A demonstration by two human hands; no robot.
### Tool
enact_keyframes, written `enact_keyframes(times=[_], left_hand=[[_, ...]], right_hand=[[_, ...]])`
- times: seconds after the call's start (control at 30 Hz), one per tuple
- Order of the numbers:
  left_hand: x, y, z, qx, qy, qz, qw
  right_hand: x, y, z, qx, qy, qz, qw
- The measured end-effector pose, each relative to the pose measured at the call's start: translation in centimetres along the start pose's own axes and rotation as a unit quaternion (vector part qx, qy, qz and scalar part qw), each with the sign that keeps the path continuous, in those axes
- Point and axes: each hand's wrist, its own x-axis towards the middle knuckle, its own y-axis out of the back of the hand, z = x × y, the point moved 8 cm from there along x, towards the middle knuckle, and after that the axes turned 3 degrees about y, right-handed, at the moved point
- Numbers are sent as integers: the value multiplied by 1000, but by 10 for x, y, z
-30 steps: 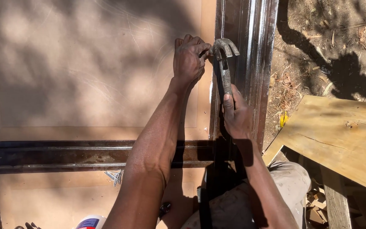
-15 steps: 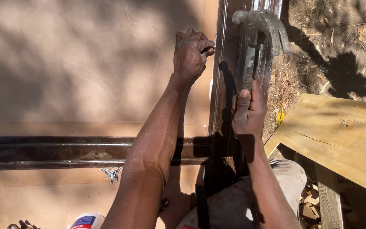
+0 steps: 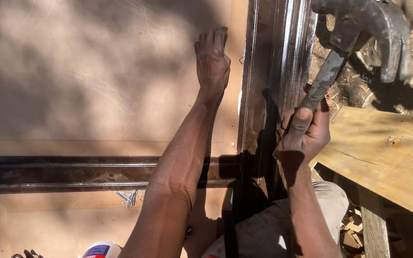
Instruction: The person hammers nails into a wooden frame using a hammer and pliers. They repeatedly pick up nails, position them, and strike them into the wood, occasionally using pliers to adjust the nails.
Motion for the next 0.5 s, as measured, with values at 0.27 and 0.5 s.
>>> enact_keyframes(times=[0.27,0.5], left_hand=[[0,2,-4,37,33,29,998],[0,-1,-5,37,28,45,998]], right_hand=[[-21,-37,115,-189,-82,-230,951],[-3,-19,53,-125,26,-171,977]])
